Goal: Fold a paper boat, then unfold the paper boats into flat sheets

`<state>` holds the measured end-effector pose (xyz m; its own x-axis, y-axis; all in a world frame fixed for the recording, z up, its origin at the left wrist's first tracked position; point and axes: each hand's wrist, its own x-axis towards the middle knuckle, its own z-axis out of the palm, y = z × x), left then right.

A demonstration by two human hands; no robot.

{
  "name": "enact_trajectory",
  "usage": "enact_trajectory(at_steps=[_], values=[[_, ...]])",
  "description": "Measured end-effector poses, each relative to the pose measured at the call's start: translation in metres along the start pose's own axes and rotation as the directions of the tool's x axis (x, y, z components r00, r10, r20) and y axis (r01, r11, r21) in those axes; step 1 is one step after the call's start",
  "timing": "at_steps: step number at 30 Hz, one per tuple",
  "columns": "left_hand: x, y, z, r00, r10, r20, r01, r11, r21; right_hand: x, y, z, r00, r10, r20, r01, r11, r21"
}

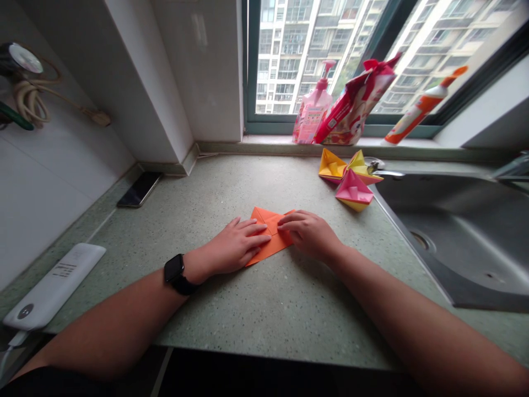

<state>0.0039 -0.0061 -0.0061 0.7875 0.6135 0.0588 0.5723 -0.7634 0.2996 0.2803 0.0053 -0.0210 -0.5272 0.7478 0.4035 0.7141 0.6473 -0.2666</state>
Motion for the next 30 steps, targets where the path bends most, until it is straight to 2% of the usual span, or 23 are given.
enact_trajectory(at_steps=[4,11,20,26,30], values=[[0.001,0.008,0.002,1.0,-0.026,0.01,0.026,0.999,0.039,0.0,0.001,0.001,0.999,0.028,0.041,-0.029,0.999,0.034],[0.004,0.015,0.002,0.998,-0.061,0.029,0.06,0.997,0.048,0.002,-0.005,0.002,0.996,-0.013,0.088,0.004,0.995,0.101],[-0.001,0.012,-0.013,0.995,-0.07,-0.069,0.075,0.995,0.072,-0.001,-0.002,0.005,0.993,0.047,0.11,-0.061,0.991,0.12],[-0.011,0.018,-0.026,0.999,-0.047,0.019,0.042,0.979,0.202,0.0,-0.002,0.005,0.992,0.053,0.117,-0.069,0.989,0.134],[-0.016,0.02,-0.031,0.999,-0.045,0.02,0.039,0.969,0.245,0.0,-0.002,0.005,0.992,0.051,0.117,-0.068,0.987,0.144]])
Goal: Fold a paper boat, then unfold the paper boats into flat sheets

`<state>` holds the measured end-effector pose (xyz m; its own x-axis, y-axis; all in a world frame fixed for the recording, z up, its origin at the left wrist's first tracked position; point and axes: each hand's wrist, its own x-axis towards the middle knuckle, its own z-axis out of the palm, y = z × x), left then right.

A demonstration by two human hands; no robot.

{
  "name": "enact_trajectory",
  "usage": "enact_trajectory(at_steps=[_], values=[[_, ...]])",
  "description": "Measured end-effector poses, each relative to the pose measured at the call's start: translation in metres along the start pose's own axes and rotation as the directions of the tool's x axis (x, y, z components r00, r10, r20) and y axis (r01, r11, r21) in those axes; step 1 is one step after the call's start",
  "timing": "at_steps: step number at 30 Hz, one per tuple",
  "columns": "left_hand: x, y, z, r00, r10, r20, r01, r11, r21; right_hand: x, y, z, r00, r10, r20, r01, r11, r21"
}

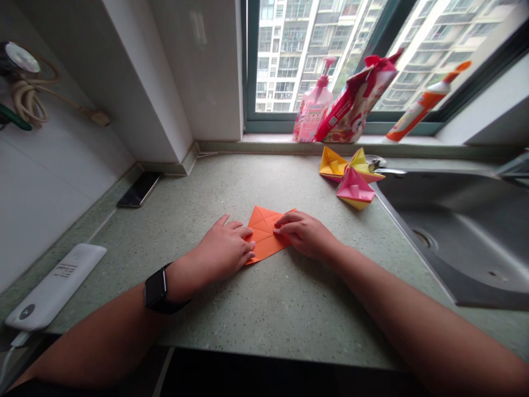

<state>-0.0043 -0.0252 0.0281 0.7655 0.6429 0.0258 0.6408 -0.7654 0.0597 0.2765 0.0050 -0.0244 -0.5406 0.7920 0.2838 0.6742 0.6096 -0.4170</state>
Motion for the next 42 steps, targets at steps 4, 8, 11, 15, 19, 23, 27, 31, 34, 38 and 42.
enact_trajectory(at_steps=[4,8,11,15,19,23,27,31,34,38,42], values=[[-0.003,0.0,-0.004,0.998,-0.013,0.068,0.011,1.0,0.023,0.0,0.001,0.0,1.0,-0.001,-0.001,0.001,1.0,0.02],[-0.007,-0.002,-0.008,0.996,-0.01,0.09,0.009,1.0,0.019,-0.001,0.001,0.0,1.0,0.006,-0.002,-0.006,1.0,0.029],[-0.011,-0.006,-0.009,0.994,0.002,0.113,-0.003,1.0,0.01,-0.001,0.001,0.0,1.0,0.014,-0.002,-0.014,0.999,0.033],[-0.013,-0.011,-0.01,0.993,-0.004,0.119,0.008,0.999,-0.036,-0.001,0.0,-0.001,1.0,0.01,-0.001,-0.01,0.999,0.031],[-0.006,-0.007,-0.009,0.999,-0.044,0.018,0.045,0.997,-0.058,-0.001,0.001,-0.001,1.0,0.005,0.006,-0.005,1.0,0.02],[0.004,0.004,-0.002,0.989,-0.053,-0.137,0.047,0.998,-0.05,-0.001,0.001,0.0,1.0,-0.009,0.006,0.009,1.0,0.006],[0.007,0.01,0.005,0.988,0.092,-0.126,-0.103,0.991,-0.085,-0.001,-0.001,0.0,1.0,-0.001,0.01,0.001,1.0,-0.014],[0.007,0.009,0.007,0.993,0.121,-0.015,-0.122,0.981,-0.151,-0.001,-0.001,-0.003,0.999,0.041,-0.015,-0.042,0.998,-0.044],[0.007,0.007,0.006,0.994,0.112,0.001,-0.111,0.979,-0.17,-0.001,0.003,-0.007,0.995,0.093,-0.043,-0.097,0.99,-0.101],[0.007,0.008,0.005,0.994,0.106,0.026,-0.101,0.981,-0.168,0.001,0.006,-0.013,0.98,0.186,-0.073,-0.196,0.965,-0.173],[0.006,0.009,0.006,0.995,0.093,0.019,-0.089,0.98,-0.178,0.002,0.005,-0.017,0.952,0.282,-0.117,-0.301,0.928,-0.218]])
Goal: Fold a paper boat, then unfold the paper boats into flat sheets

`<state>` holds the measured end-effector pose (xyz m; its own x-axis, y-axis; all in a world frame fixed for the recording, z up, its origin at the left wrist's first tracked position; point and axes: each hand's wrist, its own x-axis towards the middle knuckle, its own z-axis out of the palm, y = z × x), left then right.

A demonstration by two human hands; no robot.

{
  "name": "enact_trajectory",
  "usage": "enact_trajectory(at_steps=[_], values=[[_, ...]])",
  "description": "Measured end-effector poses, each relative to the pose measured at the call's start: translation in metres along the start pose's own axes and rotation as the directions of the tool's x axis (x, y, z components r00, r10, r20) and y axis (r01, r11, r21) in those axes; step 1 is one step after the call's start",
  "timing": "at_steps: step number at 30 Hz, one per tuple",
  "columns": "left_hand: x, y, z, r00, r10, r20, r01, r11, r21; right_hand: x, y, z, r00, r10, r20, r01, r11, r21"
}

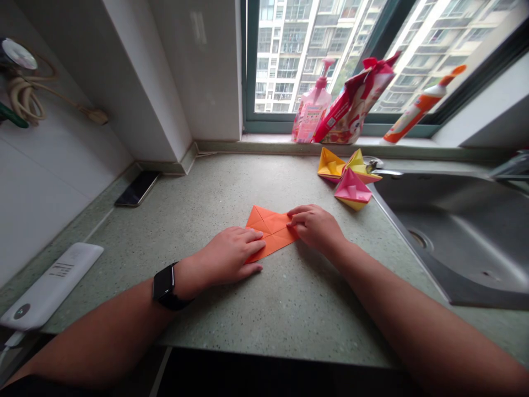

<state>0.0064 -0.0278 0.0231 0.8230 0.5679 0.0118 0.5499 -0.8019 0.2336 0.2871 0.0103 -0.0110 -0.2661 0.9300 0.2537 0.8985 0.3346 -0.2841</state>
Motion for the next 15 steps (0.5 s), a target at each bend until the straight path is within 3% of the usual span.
enact_trajectory(at_steps=[4,7,11,15], values=[[0.0,-0.001,0.003,0.999,0.01,-0.051,-0.01,1.0,-0.001,-0.001,-0.001,-0.001,0.997,0.071,-0.024,-0.072,0.997,-0.039],[-0.001,-0.002,0.005,0.996,0.023,-0.091,-0.023,1.0,0.001,-0.002,0.0,0.001,0.998,0.044,-0.055,-0.046,0.998,-0.034],[-0.001,-0.002,0.006,0.991,0.027,-0.132,-0.029,0.999,-0.016,-0.002,0.0,0.007,0.987,-0.129,-0.095,0.136,0.987,0.079],[0.0,-0.001,0.005,0.988,0.026,-0.155,-0.027,1.0,-0.004,-0.002,-0.001,0.012,0.932,-0.354,-0.08,0.363,0.895,0.259]])
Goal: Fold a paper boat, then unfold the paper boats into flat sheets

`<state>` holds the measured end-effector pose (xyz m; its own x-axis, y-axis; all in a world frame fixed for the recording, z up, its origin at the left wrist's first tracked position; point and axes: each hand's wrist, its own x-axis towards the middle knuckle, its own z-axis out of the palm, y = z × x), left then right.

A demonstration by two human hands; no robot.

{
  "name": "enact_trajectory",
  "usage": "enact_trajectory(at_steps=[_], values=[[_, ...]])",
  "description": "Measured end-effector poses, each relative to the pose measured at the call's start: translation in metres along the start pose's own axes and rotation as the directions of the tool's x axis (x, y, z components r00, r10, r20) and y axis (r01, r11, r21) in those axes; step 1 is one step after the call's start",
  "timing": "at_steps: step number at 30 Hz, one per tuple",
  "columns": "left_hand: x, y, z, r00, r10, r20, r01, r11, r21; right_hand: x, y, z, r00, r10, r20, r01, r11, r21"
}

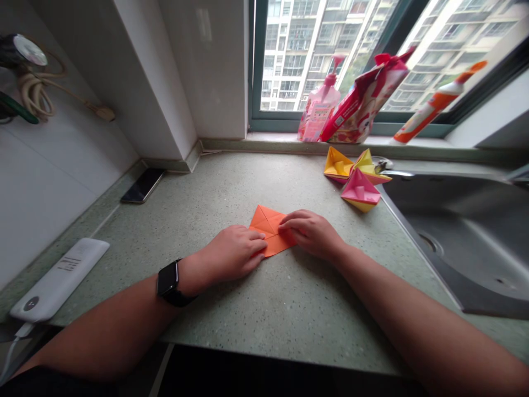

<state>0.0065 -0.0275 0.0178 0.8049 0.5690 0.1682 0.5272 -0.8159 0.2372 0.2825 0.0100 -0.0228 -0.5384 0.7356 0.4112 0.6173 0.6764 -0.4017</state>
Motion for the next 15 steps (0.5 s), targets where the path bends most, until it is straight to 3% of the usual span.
enact_trajectory(at_steps=[3,8,15], values=[[0.0,-0.0004,-0.0015,1.0,0.012,0.012,-0.012,1.0,0.02,-0.0001,0.0009,0.0019,0.997,-0.067,0.032,0.065,0.996,0.064],[-0.0012,-0.0014,-0.0031,0.999,0.033,0.036,-0.034,0.999,0.035,-0.0005,0.0035,0.002,0.997,-0.06,0.043,0.057,0.996,0.073],[-0.0018,-0.0009,0.0006,0.999,0.034,-0.027,-0.033,0.999,0.01,0.0001,0.0034,0.0021,0.998,-0.052,0.044,0.048,0.995,0.087]])
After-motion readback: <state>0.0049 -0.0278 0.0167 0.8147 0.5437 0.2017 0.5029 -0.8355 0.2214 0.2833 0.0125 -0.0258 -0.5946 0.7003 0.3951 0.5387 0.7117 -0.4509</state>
